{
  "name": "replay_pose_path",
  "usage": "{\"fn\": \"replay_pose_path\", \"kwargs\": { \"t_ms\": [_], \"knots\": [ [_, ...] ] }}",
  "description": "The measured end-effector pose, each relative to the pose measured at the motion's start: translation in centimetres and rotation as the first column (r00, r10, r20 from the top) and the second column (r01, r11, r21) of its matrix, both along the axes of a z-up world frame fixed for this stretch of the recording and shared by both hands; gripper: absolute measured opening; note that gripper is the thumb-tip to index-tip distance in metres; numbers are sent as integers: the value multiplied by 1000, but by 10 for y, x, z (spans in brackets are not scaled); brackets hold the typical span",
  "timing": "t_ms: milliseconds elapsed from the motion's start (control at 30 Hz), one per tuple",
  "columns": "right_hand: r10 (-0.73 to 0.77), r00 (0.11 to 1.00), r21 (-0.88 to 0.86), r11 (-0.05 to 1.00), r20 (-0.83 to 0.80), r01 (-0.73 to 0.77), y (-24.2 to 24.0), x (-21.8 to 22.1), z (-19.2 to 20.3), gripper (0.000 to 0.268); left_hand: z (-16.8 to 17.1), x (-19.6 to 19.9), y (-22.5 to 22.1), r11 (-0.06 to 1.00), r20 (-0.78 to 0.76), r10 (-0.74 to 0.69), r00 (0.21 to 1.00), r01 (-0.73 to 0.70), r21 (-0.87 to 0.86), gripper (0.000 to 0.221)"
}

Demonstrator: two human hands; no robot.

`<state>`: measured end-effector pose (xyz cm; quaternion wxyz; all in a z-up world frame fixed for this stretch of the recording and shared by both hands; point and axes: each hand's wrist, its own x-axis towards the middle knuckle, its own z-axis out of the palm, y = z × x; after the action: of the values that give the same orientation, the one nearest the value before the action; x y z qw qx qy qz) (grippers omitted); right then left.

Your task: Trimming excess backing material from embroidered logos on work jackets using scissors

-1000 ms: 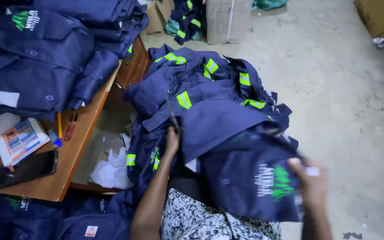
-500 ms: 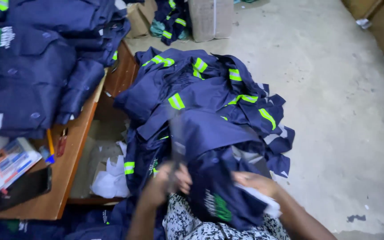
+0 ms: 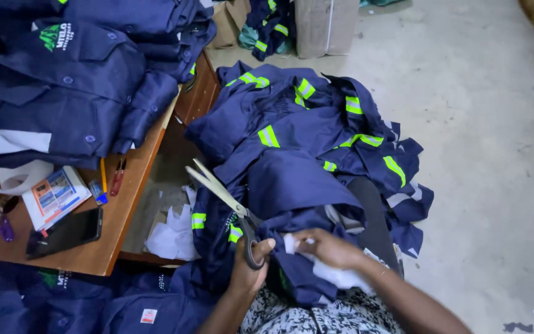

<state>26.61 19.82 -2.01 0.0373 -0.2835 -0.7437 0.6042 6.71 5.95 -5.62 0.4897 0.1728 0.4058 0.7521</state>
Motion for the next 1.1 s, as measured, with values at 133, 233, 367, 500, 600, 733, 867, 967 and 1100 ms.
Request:
{"fn": "replay_pose_path", "kwargs": {
  "t_ms": [133, 233, 367, 500, 600, 733, 867, 967, 1100],
  "knots": [
    [-89, 809, 423, 883, 581, -206, 52, 31, -68, 51, 62, 20, 23, 952, -34, -82, 996, 89, 294, 48],
    [-335, 684, 624, 748, 648, -225, 128, 64, -117, 33, 48, 18, 47, 969, -376, -103, 921, 179, 173, 62],
    [-633, 463, 768, 610, 620, -194, 112, 90, -174, 30, 42, 41, 51, 871, -301, -359, 883, 433, 231, 70],
    [-518, 709, 792, 603, 478, -94, 98, 84, -176, 23, -66, 22, 66, 818, 138, -469, 872, 370, 440, 52],
    [-307, 853, 537, 843, 421, 39, 42, 94, -190, 19, -57, 27, 59, 777, 273, -601, 751, 470, 419, 77],
    [-138, 980, 135, 984, 144, 118, 31, 75, -188, 28, -50, 25, 53, 773, 99, -539, 837, 444, 452, 69],
    [-89, 977, -282, 959, -192, 32, 36, 71, -202, 45, -22, 18, 57, 879, 118, -365, 924, 300, 370, 58],
    [-85, 938, -345, 938, -337, -39, 18, 85, -175, 55, 52, 18, 55, 881, -32, -291, 956, 281, 381, 43],
    [-130, 916, -323, 946, -380, 0, -12, 111, -141, 66, 32, 24, 70, 840, -218, -246, 944, 320, 438, 44]
  ]
}}
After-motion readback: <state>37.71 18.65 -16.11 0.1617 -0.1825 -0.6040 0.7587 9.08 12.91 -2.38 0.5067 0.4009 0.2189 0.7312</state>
